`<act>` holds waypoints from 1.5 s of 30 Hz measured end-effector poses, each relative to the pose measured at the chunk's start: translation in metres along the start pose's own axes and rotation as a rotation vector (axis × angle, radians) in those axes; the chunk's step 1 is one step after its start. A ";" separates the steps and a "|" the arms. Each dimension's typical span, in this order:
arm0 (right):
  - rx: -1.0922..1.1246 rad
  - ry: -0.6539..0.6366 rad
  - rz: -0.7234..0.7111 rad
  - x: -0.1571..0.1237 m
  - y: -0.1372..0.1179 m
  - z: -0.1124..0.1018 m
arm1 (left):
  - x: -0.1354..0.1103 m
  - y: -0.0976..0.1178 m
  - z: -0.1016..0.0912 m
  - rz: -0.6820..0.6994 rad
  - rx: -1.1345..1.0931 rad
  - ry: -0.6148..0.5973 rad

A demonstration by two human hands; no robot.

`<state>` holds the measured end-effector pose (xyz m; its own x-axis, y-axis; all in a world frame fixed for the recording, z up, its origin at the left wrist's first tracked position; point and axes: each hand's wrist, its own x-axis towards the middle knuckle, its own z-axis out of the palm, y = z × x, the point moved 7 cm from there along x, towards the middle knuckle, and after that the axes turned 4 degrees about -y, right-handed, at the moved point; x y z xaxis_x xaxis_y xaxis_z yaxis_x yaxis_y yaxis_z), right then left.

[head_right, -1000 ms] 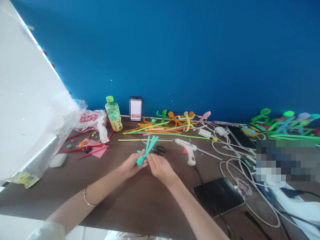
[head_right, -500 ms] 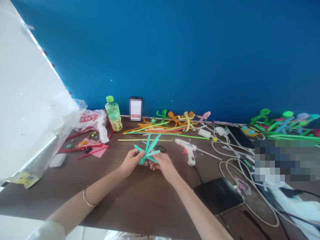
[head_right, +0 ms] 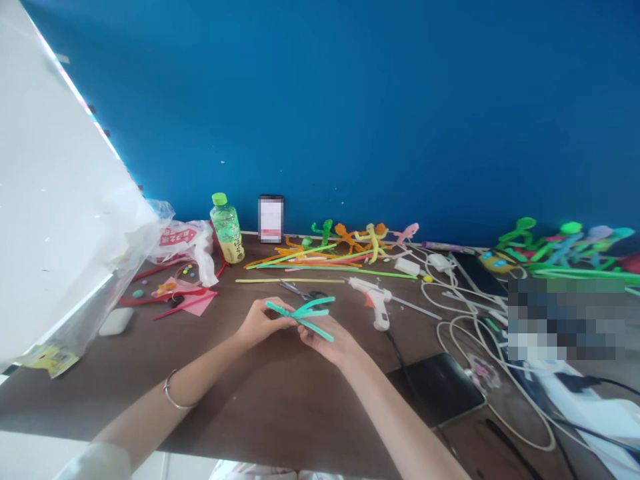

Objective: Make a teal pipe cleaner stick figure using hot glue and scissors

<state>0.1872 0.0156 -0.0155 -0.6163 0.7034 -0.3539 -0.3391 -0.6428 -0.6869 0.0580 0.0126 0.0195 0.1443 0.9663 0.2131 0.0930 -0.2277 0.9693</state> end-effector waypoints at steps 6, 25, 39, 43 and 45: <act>-0.279 0.035 -0.134 -0.001 -0.003 0.005 | -0.004 0.005 -0.003 -0.003 0.065 0.097; -0.258 0.219 -0.281 0.004 -0.007 0.015 | -0.007 -0.018 -0.005 -0.194 -0.235 0.286; -1.050 0.275 -0.735 -0.012 -0.033 0.033 | -0.005 -0.020 0.000 -0.272 -0.365 0.245; -1.018 0.330 -0.619 -0.011 -0.032 0.026 | -0.005 -0.020 -0.001 -0.253 -0.341 0.246; -1.024 0.314 -0.554 -0.010 -0.034 0.027 | -0.005 -0.021 -0.001 -0.243 -0.313 0.228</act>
<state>0.1855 0.0222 0.0288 -0.3174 0.9423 0.1067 0.3060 0.2083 -0.9290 0.0543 0.0130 -0.0015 -0.0685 0.9969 -0.0378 -0.2100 0.0226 0.9774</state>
